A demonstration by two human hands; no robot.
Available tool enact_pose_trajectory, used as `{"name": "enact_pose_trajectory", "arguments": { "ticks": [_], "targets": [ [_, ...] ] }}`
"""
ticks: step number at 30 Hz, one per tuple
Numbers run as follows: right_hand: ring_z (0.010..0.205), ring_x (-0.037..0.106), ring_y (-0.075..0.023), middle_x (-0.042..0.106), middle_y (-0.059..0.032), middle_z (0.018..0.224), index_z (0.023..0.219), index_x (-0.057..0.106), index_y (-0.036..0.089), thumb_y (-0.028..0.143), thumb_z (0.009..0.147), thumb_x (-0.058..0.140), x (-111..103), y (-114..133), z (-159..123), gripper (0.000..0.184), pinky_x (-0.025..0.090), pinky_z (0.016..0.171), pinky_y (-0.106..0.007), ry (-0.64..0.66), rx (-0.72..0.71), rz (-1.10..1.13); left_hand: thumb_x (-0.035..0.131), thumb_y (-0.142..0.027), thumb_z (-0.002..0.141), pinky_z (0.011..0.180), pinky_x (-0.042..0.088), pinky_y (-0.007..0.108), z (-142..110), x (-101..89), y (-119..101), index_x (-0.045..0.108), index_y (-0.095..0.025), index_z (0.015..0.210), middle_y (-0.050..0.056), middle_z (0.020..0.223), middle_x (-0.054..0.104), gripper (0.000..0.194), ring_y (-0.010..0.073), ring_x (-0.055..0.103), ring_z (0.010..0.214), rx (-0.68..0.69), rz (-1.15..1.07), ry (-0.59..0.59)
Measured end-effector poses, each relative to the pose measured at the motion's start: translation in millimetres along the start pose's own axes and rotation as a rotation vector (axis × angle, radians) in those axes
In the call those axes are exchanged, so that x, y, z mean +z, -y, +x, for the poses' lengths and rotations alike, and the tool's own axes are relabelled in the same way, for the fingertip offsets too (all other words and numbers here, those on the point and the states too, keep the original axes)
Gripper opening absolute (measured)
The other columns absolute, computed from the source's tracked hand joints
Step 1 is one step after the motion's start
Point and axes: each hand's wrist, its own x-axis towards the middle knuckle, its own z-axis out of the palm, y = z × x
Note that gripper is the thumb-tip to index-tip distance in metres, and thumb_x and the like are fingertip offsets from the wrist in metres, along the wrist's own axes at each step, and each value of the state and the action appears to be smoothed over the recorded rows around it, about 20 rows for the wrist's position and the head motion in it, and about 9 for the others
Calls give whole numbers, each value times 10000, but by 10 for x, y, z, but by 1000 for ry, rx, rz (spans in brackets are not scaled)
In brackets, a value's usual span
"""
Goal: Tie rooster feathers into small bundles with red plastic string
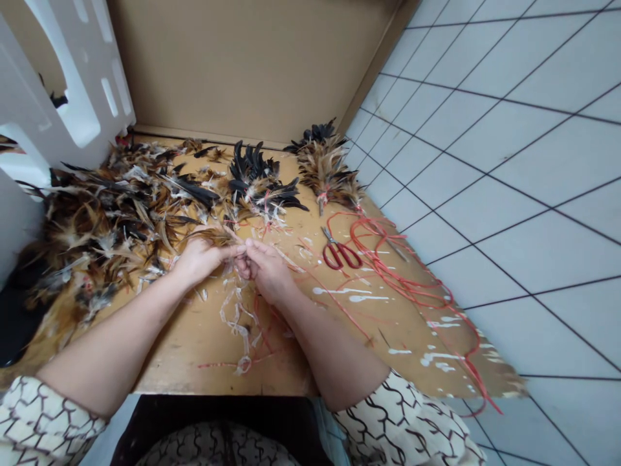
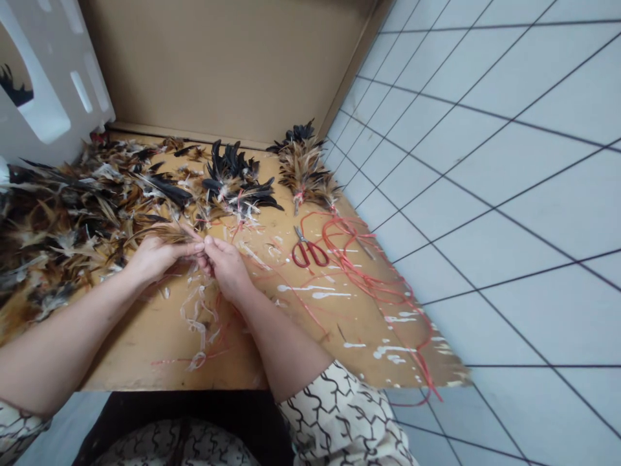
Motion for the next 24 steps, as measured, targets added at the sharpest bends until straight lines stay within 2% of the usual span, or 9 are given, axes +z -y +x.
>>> {"name": "enact_pose_trajectory", "arguments": {
  "ticks": [4,6,10,15,19,24],
  "targets": [
    [446,374,-61,465,44,496,581,491,182,631,695,541,3,9,-4,466,258,449,-226,-29,-20,-92,622,-368,729,689,491,300,-5,-11,-34,687,-169,642,32,599,678,227,171,628,606,54,-50,98],
    [435,366,-62,456,45,485,574,484,184,645,689,536,3,12,-4,478,242,436,-225,-10,15,-63,634,-364,717,701,492,303,-15,-15,-75,679,-169,618,31,568,665,223,174,631,609,55,-27,84],
    [401,305,-48,401,69,449,577,464,186,601,678,592,9,13,-9,445,195,420,-220,22,42,36,663,-359,682,693,477,294,-17,11,-74,670,-163,611,28,572,658,209,169,615,617,26,-16,3],
    [369,241,-26,364,94,423,580,458,184,513,669,642,7,16,-11,388,155,413,-217,17,-17,96,742,-332,583,540,410,249,9,96,17,623,-152,573,-7,548,606,215,106,512,501,-106,-247,-105],
    [352,231,-17,365,96,415,559,459,177,485,658,658,-18,34,-4,380,144,399,-214,6,-26,95,772,-325,527,458,353,215,18,132,-21,608,-152,568,-41,493,535,242,69,433,444,-49,-369,-169],
    [357,254,-15,382,87,410,533,470,169,475,627,694,-36,63,5,391,147,402,-211,-5,-26,141,784,-275,491,434,365,205,34,97,-68,630,-149,603,-47,487,547,229,64,442,414,-8,-444,-274]
  ]
}}
